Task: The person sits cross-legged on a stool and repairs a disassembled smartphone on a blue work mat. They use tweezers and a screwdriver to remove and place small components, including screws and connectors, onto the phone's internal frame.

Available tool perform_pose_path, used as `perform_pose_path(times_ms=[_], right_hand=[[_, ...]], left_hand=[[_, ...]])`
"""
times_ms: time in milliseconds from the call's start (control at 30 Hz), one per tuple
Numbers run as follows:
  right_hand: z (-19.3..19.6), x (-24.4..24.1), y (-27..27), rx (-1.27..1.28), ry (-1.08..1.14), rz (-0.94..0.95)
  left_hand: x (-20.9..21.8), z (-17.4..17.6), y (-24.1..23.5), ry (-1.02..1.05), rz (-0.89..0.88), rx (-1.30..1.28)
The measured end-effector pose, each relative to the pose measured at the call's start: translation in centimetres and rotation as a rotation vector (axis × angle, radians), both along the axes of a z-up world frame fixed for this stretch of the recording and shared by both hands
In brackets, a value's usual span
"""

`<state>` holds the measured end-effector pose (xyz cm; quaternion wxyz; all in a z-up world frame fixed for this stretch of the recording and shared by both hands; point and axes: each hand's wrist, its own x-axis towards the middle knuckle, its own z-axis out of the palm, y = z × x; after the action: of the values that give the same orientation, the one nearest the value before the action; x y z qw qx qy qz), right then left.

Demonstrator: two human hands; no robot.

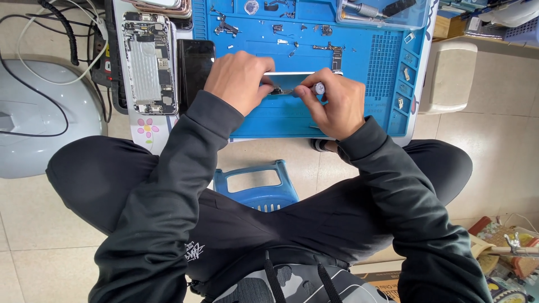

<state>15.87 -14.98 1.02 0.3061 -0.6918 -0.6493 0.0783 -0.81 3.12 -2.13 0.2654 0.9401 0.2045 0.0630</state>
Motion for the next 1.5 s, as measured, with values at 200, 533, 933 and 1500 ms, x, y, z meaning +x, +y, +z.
perform_pose_path(times_ms=[200,533,933,1500], right_hand=[[-0.8,-0.5,0.3,0.025,-0.130,-0.015],[-1.0,-0.4,0.3,0.034,-0.168,-0.037],[-1.1,-0.6,0.1,-0.003,-0.183,-0.038],[0.9,-1.1,0.9,-0.046,-0.257,-0.016]], left_hand=[[-0.1,-0.2,0.0,-0.008,-0.047,-0.003],[-0.1,-0.4,-0.1,0.002,-0.057,0.007],[-0.1,-0.6,-0.2,0.013,-0.046,0.048],[-0.2,-1.1,-0.2,-0.010,-0.037,0.099]])
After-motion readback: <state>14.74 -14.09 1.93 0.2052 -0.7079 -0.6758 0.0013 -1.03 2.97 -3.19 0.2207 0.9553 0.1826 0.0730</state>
